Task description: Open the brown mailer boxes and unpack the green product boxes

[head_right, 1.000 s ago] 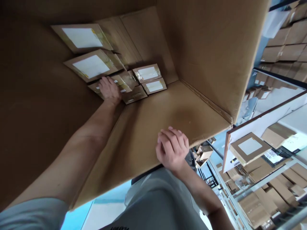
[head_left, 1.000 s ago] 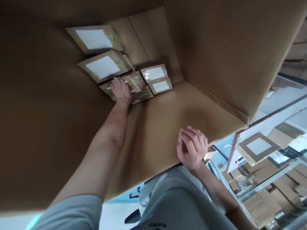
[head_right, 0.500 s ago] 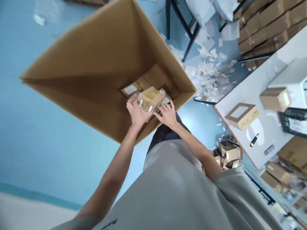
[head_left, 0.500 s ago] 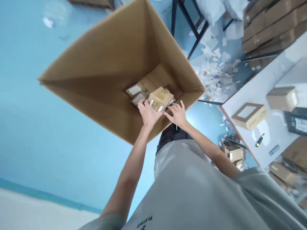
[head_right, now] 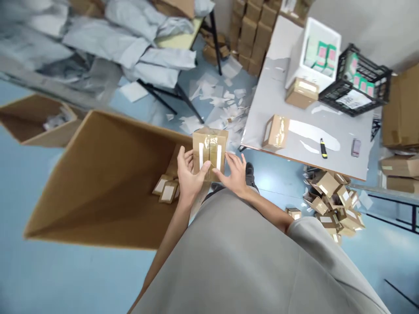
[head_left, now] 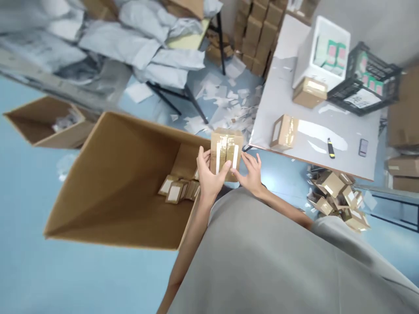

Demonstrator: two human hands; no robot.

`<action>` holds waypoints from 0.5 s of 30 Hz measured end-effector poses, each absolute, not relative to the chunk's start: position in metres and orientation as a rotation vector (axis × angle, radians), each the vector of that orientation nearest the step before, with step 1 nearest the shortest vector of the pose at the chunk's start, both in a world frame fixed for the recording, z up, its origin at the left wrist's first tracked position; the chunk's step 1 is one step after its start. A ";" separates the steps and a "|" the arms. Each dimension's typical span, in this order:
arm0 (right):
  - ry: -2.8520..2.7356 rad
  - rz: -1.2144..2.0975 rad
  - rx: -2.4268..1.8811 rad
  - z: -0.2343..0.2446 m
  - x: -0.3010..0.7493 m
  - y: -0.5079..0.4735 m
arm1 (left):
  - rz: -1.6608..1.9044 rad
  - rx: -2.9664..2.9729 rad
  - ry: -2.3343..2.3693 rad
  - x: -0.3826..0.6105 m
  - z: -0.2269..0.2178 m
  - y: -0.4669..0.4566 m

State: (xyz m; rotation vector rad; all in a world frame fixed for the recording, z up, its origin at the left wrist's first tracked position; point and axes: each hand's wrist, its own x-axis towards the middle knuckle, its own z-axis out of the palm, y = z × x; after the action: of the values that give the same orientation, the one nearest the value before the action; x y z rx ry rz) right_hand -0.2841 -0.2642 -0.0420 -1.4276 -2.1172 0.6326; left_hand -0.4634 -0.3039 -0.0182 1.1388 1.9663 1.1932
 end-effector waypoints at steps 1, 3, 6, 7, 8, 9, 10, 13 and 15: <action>-2.043 0.615 -1.478 -0.045 -0.264 -0.254 | 1.213 1.191 1.892 -0.444 -0.015 -0.288; -1.890 0.563 -1.553 -0.051 -0.219 -0.234 | 1.192 1.294 1.796 -0.402 -0.006 -0.254; -1.687 0.415 -1.639 -0.049 -0.144 -0.209 | 1.072 1.430 1.655 -0.331 0.011 -0.203; -1.629 0.359 -1.667 -0.046 -0.119 -0.201 | 1.038 1.459 1.587 -0.307 0.016 -0.187; -1.573 0.304 -1.694 -0.042 -0.093 -0.194 | 1.018 1.480 1.509 -0.281 0.020 -0.172; -1.522 0.255 -1.715 -0.039 -0.068 -0.186 | 1.008 1.490 1.428 -0.257 0.022 -0.158; -1.476 0.216 -1.730 -0.037 -0.045 -0.177 | 1.002 1.493 1.352 -0.232 0.021 -0.145; -1.398 0.180 -1.759 -0.041 0.015 -0.146 | 0.952 1.452 1.201 -0.170 0.006 -0.115; -1.389 0.235 -1.783 -0.054 0.042 -0.124 | 0.890 1.401 1.175 -0.142 -0.014 -0.098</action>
State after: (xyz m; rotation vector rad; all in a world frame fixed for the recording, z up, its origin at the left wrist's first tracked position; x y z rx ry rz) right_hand 0.0416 -0.1238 -0.0544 -1.7828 -1.3893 0.2354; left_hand -0.1417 -0.0977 -0.0144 1.4010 1.1747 0.8900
